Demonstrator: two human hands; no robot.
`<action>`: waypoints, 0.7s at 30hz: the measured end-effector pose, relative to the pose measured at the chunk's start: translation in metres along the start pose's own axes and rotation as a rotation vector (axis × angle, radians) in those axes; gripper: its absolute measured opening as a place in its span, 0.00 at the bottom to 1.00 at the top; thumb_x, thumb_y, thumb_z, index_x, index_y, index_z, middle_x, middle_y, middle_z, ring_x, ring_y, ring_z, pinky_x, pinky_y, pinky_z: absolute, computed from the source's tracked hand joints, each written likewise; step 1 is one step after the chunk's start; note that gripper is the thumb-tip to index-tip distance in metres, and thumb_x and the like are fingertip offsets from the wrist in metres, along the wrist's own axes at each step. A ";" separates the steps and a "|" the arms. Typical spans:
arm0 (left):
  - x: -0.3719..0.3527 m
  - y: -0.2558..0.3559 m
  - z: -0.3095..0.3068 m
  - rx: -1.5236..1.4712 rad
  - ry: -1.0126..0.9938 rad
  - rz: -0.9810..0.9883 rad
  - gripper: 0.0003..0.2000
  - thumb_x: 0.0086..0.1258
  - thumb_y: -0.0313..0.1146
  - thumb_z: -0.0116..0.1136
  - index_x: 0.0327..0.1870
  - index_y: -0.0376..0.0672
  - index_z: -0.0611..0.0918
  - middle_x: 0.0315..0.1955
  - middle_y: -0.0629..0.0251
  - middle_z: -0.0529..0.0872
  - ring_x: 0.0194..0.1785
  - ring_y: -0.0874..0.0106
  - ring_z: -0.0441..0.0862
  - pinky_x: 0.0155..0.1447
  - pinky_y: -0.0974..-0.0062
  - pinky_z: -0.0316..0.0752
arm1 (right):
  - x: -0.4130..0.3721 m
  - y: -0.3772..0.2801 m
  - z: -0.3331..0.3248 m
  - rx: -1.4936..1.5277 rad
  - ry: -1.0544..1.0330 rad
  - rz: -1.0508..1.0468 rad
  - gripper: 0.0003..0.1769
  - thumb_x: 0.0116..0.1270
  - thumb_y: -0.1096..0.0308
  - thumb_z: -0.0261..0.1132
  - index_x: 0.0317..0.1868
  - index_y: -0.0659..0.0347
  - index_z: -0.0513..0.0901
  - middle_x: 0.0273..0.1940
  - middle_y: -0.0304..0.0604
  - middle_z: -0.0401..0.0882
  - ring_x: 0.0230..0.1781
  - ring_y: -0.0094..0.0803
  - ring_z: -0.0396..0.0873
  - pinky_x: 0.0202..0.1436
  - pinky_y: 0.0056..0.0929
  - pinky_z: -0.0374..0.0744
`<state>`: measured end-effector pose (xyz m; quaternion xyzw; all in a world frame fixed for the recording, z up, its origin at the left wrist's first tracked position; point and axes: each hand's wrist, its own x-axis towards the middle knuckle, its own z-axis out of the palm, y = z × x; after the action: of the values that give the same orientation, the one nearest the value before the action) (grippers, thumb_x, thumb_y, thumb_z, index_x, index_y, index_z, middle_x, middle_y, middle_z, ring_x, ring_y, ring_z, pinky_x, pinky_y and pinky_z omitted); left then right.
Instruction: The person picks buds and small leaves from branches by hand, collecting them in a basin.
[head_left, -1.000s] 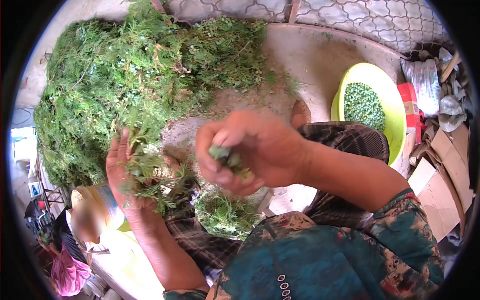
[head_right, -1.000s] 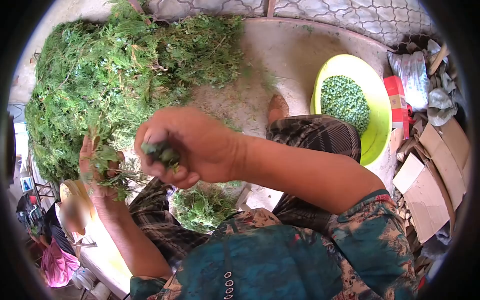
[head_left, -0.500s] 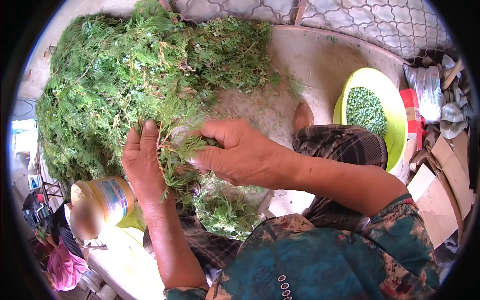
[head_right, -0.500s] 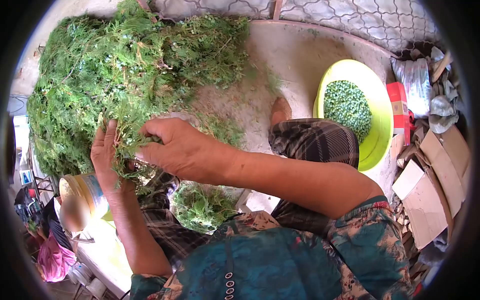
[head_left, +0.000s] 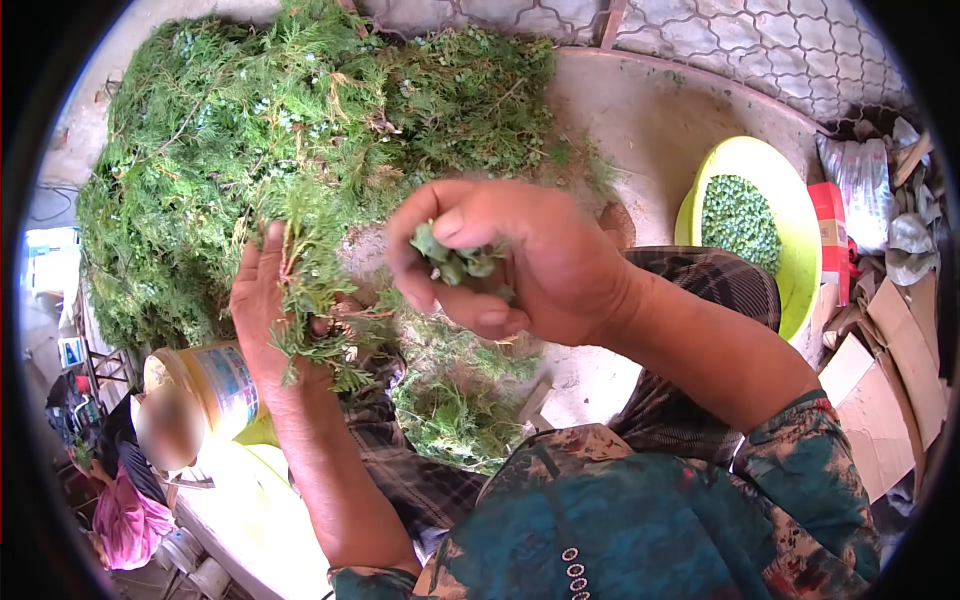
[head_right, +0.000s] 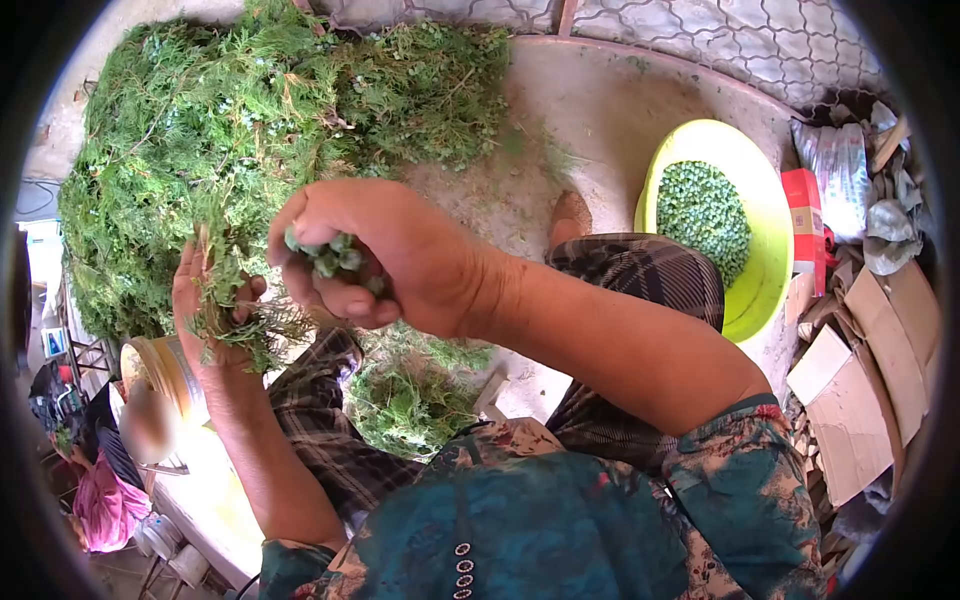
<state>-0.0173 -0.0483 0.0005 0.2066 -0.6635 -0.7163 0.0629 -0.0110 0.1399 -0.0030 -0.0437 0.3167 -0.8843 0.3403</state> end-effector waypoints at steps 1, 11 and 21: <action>0.001 -0.002 -0.001 -0.001 0.000 -0.003 0.13 0.71 0.36 0.46 0.48 0.35 0.73 0.24 0.67 0.76 0.13 0.83 0.68 0.19 0.87 0.68 | 0.000 -0.002 0.002 -0.024 0.033 -0.024 0.12 0.64 0.64 0.50 0.36 0.64 0.75 0.22 0.41 0.72 0.11 0.18 0.61 0.12 0.17 0.58; 0.005 -0.023 0.004 0.004 -0.063 0.220 0.07 0.69 0.34 0.54 0.40 0.39 0.77 0.26 0.66 0.82 0.21 0.82 0.76 0.20 0.87 0.67 | 0.019 0.039 0.002 -0.850 0.172 -0.498 0.16 0.57 0.64 0.62 0.38 0.71 0.76 0.23 0.46 0.76 0.22 0.31 0.74 0.28 0.31 0.74; -0.006 -0.024 0.011 0.072 -0.061 0.272 0.07 0.71 0.30 0.51 0.36 0.36 0.78 0.27 0.72 0.78 0.30 0.85 0.71 0.31 0.86 0.68 | 0.020 0.040 0.002 -1.201 0.149 -0.441 0.21 0.57 0.67 0.59 0.50 0.66 0.68 0.26 0.63 0.75 0.32 0.61 0.75 0.36 0.51 0.74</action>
<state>-0.0118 -0.0329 -0.0212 0.0952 -0.7123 -0.6827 0.1318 -0.0026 0.1034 -0.0280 -0.2290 0.7629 -0.6030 0.0437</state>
